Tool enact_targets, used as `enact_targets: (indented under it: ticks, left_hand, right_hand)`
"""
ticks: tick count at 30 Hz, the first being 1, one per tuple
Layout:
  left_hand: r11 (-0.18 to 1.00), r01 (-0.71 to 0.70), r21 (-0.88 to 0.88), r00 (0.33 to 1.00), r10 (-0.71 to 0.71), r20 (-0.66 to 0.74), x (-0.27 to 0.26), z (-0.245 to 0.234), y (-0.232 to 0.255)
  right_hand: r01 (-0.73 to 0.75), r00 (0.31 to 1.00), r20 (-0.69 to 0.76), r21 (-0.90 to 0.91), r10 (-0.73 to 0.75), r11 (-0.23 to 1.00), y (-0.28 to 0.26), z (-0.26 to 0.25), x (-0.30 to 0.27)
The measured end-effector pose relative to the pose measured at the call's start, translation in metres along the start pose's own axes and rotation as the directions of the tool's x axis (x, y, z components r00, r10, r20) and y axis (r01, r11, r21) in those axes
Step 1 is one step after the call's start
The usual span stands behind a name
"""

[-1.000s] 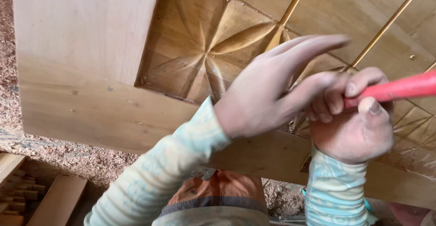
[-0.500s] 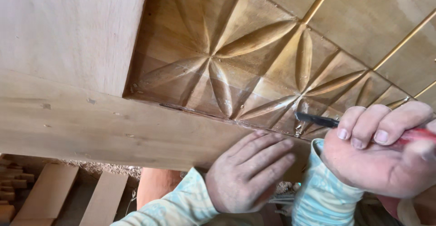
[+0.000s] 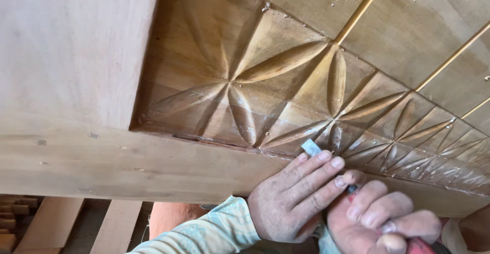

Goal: The person uses a chisel to carve a geometric star pattern into a large wooden panel. They carefully chip away wood to define the intersecting lines and smooth the surfaces of the design. The person occasionally pauses to wipe away wood shavings with their hands.

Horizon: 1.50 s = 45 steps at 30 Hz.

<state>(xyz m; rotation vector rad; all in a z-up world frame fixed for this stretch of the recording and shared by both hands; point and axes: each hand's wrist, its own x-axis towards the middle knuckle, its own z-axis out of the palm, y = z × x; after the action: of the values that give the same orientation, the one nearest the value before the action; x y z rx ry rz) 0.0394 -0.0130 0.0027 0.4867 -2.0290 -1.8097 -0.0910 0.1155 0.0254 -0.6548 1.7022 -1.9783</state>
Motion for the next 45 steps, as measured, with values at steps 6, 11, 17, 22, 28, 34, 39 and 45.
enact_targets:
  ticks: [6, 11, 17, 22, 28, 34, 39, 45]
  left_hand:
    - [1.000, 0.008, -0.010, 0.999, -0.008, -0.037, 0.008, 0.000, 0.000]
    - [0.998, 0.002, -0.061, 0.999, -0.005, -0.051, 0.013, -0.003, -0.004]
    - [0.998, 0.008, -0.056, 0.996, -0.013, -0.085, 0.015, -0.003, -0.006]
    - [0.998, 0.038, -0.049, 0.995, -0.042, -0.089, 0.013, -0.001, -0.005]
    - [0.998, 0.052, -0.041, 0.993, -0.056, -0.099, 0.013, 0.000, -0.006]
    - [0.999, 0.039, -0.034, 0.995, -0.042, -0.092, 0.013, 0.000, -0.008]
    - [0.999, 0.024, -0.048, 0.997, -0.027, -0.071, 0.012, -0.001, -0.010]
    - [0.998, 0.036, -0.057, 0.997, -0.040, -0.071, 0.013, -0.001, -0.010]
  right_hand:
    - [0.174, 0.975, -0.137, -0.011, -0.174, 0.985, 0.015, 0.011, -0.022]
    - [0.139, 0.977, -0.154, -0.072, -0.148, 0.988, 0.016, 0.016, -0.030]
    - [0.013, 0.976, -0.217, -0.018, -0.017, 1.000, 0.004, 0.019, -0.039]
    - [-0.071, 0.989, -0.137, -0.166, 0.048, 0.983, 0.005, -0.011, -0.061]
    - [-0.218, 0.974, -0.058, -0.519, 0.220, 0.826, -0.017, -0.035, -0.070]
    - [-0.170, 0.979, -0.017, -0.619, 0.203, 0.767, -0.011, -0.022, -0.064]
    - [-0.185, 0.981, -0.057, -0.582, 0.187, 0.792, -0.008, -0.027, -0.071]
    - [-0.137, 0.990, -0.030, -0.470, 0.139, 0.872, -0.003, -0.017, -0.064]
